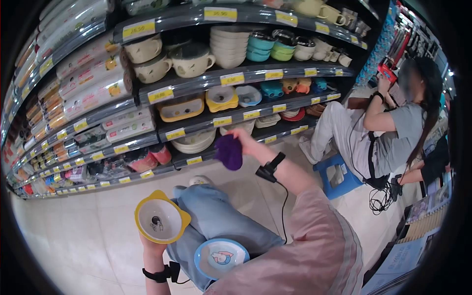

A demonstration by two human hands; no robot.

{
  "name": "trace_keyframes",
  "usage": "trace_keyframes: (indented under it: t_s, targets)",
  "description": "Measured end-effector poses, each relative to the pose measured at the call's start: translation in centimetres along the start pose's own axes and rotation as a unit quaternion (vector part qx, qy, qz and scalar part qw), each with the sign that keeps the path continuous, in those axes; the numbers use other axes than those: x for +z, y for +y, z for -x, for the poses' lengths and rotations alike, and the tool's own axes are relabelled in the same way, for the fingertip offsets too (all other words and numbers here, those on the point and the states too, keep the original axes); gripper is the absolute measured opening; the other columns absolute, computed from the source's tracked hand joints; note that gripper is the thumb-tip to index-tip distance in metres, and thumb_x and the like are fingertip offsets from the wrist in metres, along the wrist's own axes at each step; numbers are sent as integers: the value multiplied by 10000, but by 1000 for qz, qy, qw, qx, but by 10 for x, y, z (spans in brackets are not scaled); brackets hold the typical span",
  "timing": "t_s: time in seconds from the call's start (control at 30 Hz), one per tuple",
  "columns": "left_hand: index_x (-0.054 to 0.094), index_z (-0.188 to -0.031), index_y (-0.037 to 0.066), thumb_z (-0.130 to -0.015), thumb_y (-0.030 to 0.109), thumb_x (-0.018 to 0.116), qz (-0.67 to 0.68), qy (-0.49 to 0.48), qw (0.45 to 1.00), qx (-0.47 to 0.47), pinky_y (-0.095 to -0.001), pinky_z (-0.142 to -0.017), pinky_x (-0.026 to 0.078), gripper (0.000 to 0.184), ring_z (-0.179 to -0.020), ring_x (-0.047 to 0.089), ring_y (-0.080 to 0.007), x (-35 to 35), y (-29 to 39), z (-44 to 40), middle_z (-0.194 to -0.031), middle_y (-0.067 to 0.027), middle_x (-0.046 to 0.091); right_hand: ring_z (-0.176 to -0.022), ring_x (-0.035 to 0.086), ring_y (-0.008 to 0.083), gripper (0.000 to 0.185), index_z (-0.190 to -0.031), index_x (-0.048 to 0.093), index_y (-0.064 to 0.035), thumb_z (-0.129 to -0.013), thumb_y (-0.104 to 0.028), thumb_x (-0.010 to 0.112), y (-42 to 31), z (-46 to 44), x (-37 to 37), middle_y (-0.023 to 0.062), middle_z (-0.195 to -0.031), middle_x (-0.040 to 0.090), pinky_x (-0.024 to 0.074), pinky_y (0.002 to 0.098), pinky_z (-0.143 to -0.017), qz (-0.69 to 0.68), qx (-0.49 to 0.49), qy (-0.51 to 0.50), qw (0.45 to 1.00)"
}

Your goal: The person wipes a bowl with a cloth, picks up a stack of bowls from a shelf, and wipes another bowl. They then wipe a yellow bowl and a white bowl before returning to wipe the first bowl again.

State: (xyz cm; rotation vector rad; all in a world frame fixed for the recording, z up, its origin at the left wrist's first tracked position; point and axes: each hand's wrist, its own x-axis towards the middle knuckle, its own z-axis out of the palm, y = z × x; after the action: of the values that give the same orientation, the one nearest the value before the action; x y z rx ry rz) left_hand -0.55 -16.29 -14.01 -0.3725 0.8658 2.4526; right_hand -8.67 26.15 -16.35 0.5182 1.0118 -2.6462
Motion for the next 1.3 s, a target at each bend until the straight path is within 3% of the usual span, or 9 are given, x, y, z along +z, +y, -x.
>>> trace_keyframes:
  t_s: [0.17, 0.23, 0.33, 0.4, 0.6, 0.8, 0.97, 1.1, 1.3]
  targets:
    - [464, -1176, 90, -869, 433, 376, -86, -114, 989, -28, -397, -878, 422, 468, -1048, 505, -237, 53, -15, -18, -1129, -72, 526, -991, 459, 177, 560, -1122, 388, -33, -569, 5, 464, 41, 83, 104, 87, -1058, 451, 397, 270, -848, 254, -258, -44, 931]
    - [449, -1199, 111, -867, 442, 384, -77, -132, 987, -44, -392, -907, 399, 474, -1068, 491, -226, 56, -25, -22, -1158, -64, 509, -1189, 338, 207, 516, -1152, 366, -56, -667, 41, 512, 64, 105, 134, 131, -1259, 338, 274, 320, -988, 365, -468, -121, 796]
    - [410, -1240, 136, -873, 444, 373, -30, -173, 983, -45, -392, -939, 371, 481, -1118, 451, -218, 47, -43, -40, -1221, -60, 460, -1279, 196, 365, 574, -1282, 355, -98, -768, -197, 591, 97, 126, 152, 176, -1382, 226, 163, 476, -1034, 663, -540, -118, 505]
    - [359, -1285, 156, -877, 468, 342, -38, -247, 966, -73, -420, -978, 327, 514, -1190, 385, -233, 40, -41, -48, -1302, -52, 386, -1293, 160, 365, 628, -1305, 335, -116, -763, -312, 583, 123, 119, 149, 192, -1389, 202, 125, 503, -1036, 726, -481, -170, 461]
    - [312, -1321, 185, -879, 519, 270, -55, -232, 965, -107, -479, -994, 286, 555, -1237, 325, -260, 31, -42, -47, -1354, -59, 320, -1303, 123, 366, 928, -1349, 216, -64, -636, -463, 656, 139, 127, 155, 243, -1383, 164, 73, 485, -1051, 747, -417, -145, 496]
    - [415, -1226, 128, -870, 523, 306, 9, -133, 981, -143, -467, -944, 369, 543, -1114, 462, -268, 11, -43, -62, -1212, -97, 469, -1189, 367, 343, 746, -1279, 326, -3, -679, -318, 638, 154, 111, 146, 225, -1249, 401, 227, 443, -1016, 721, -444, -197, 494]
    - [391, -1253, 58, -913, 362, 314, -71, -174, 977, -103, -370, -929, 406, 462, -1079, 495, -230, 47, -42, -45, -1208, -109, 483, -858, 552, 246, 425, -1026, 541, -71, -637, -202, 652, 142, 106, 142, 68, -904, 567, 409, 370, -754, 647, -476, -265, 534]
    - [415, -1235, 71, -920, 330, 312, -72, -178, 975, -108, -348, -901, 427, 420, -1045, 519, -198, 52, -40, -45, -1186, -91, 501, -824, 496, 204, 516, -870, 562, -112, -479, -395, 744, 129, 104, 146, 14, -813, 516, 371, 329, -735, 696, -440, -304, 479]
    - [381, -1266, 114, -907, 478, 254, -33, -137, 979, -148, -379, -908, 418, 527, -1066, 501, -214, 53, -37, -47, -1188, -79, 491, -584, 491, 189, 396, -595, 510, -89, -579, -429, 711, 91, 106, 159, 20, -610, 482, 353, 299, -546, 736, -434, -350, 384]
